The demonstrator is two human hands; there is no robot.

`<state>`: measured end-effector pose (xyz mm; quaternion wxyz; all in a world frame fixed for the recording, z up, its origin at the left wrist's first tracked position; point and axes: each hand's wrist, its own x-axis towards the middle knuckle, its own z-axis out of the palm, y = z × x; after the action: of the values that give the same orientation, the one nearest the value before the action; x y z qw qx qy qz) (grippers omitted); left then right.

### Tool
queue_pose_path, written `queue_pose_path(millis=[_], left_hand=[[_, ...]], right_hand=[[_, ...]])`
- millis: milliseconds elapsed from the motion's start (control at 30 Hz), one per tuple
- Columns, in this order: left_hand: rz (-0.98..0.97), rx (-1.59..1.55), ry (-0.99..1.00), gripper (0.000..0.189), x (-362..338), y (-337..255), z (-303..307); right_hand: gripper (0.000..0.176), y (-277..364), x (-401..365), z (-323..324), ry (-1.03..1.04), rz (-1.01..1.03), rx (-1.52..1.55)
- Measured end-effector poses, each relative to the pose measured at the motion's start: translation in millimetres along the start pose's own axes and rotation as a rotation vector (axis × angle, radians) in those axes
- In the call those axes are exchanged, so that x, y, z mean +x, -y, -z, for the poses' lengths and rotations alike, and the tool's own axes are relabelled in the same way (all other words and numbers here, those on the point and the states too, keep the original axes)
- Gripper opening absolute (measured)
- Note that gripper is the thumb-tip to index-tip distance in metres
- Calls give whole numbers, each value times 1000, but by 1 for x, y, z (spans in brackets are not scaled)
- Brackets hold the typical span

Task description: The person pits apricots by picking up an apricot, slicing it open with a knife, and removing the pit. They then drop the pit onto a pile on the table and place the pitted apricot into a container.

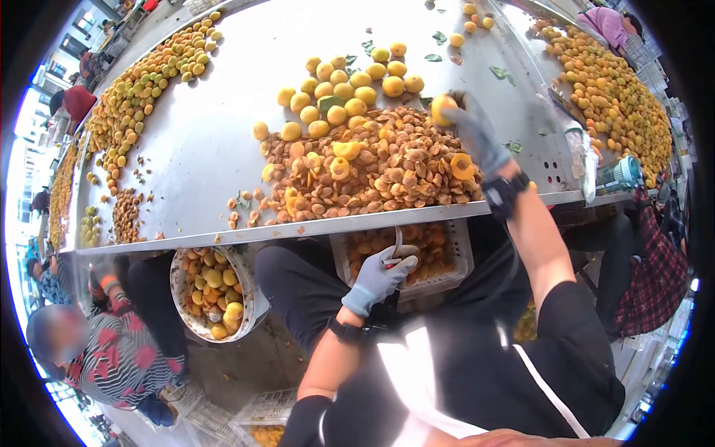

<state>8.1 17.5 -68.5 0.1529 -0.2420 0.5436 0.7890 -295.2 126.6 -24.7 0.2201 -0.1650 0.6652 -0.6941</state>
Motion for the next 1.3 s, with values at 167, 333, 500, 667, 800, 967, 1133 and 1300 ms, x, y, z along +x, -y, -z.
queue_pose_path(millis=[167, 333, 500, 667, 800, 967, 1133, 1300], left_hand=[[-153, -33, -40, 35, 0, 8, -6], [-448, 965, -303, 46, -13, 4, -10], [-291, 1210, -240, 52, -36, -7, -15], [-426, 611, 110, 38, -39, 21, -21], [-79, -103, 355, 35, -70, -15, -34], [38, -18, 262, 31, -64, -1, -33], [-174, 110, 30, 16, -75, -36, -44], [-520, 456, -131, 18, -74, -34, -50]], right_hand=[[55, 3, -132, -23, 446, -387, 409], [38, -17, -203, -62, 387, -472, 368], [27, -16, -232, -66, 498, -271, 257], [18, -9, -237, -57, 333, -198, 5], [16, -3, -244, -48, 274, -244, 169], [29, -8, -251, -41, 319, -154, 208], [52, 6, -258, -25, 360, -260, 390], [38, 19, -261, -26, 221, -122, 136]])
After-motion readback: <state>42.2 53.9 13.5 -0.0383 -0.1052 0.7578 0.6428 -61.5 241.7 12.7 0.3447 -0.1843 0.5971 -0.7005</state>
